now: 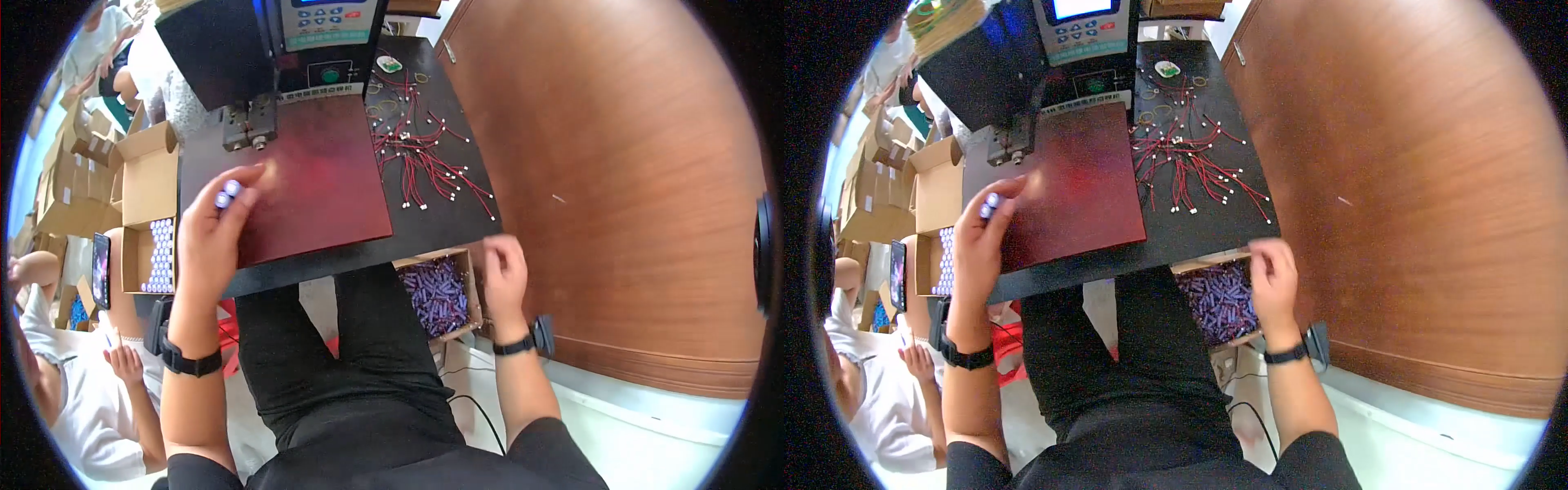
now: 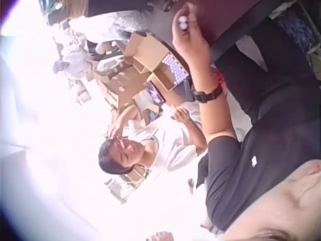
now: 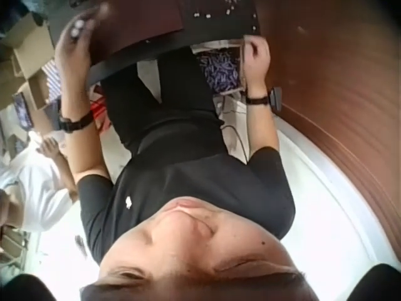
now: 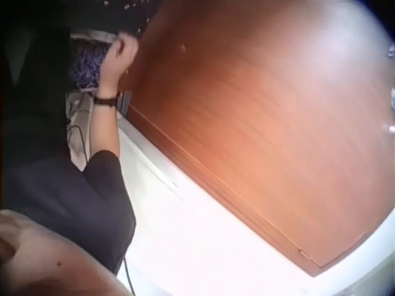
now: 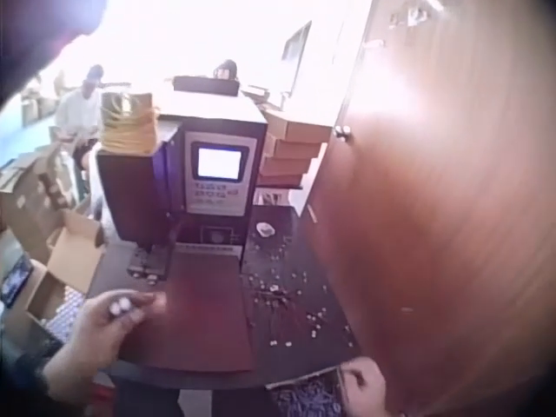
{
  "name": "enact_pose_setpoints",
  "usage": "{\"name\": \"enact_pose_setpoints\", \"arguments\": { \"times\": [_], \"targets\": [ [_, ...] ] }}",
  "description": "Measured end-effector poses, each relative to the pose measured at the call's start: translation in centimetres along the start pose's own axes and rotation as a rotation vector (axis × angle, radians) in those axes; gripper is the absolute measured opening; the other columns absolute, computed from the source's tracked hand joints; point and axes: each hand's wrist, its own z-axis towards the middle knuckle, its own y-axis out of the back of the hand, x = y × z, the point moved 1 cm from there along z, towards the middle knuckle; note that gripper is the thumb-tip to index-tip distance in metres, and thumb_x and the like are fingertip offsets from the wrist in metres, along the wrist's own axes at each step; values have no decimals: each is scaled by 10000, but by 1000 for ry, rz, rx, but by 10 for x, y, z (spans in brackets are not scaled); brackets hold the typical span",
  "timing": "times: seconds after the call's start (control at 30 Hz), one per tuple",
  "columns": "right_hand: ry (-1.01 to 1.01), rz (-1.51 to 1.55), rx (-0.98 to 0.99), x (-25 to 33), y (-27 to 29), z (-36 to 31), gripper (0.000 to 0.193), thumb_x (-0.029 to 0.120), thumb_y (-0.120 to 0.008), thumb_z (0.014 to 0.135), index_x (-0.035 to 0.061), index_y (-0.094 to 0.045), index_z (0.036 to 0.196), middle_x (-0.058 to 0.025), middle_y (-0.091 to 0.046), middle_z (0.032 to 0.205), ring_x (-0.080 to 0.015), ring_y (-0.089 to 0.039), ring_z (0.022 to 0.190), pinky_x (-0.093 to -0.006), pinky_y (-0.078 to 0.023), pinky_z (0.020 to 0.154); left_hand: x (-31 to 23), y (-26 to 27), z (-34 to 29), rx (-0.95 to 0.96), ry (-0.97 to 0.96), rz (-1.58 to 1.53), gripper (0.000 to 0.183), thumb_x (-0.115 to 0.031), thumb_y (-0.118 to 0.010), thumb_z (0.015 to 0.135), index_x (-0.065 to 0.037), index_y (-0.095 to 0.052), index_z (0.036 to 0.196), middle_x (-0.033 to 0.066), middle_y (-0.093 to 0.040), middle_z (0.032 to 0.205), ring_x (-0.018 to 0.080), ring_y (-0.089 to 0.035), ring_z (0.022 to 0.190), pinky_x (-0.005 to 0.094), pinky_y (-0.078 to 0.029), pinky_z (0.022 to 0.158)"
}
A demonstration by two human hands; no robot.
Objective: The person picks up a battery and a wire, positions them under the electrodes of a spot welder, and joins them. This process is repeated for several batteries and wires.
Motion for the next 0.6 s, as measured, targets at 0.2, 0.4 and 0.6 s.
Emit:
{"name": "enact_pose_setpoints", "arguments": {
  "times": [0.2, 0.4, 0.6],
  "targets": [
    [92, -527, 373, 24, -94, 85, 271, 263, -753, 856, 28, -693, 976, -157, -651, 988, -362, -637, 1004, -453, -514, 883, 4, -16, 1, -8, -182, 278, 224, -75, -737, 883, 0, -721, 1094, 106, -673, 1120, 247, -645, 1071, 327, -485, 960],
    [112, -642, 408, 28, -105, 87, 224, 258, -751, 850, 48, -700, 906, -145, -659, 946, -361, -653, 948, -473, -528, 829, -1, -21, -2, 33, -110, 221, 212, -103, -752, 875, -9, -735, 1064, 105, -643, 1011, 259, -641, 985, 345, -496, 883],
    [74, -558, 235, 82, -59, 125, 184, 234, -694, 893, 53, -710, 916, -153, -695, 963, -350, -674, 930, -448, -530, 809, 0, -17, -3, 29, -113, 228, 222, -118, -746, 882, -26, -740, 1084, 101, -654, 1035, 263, -642, 983, 340, -498, 884]
  ]
}}
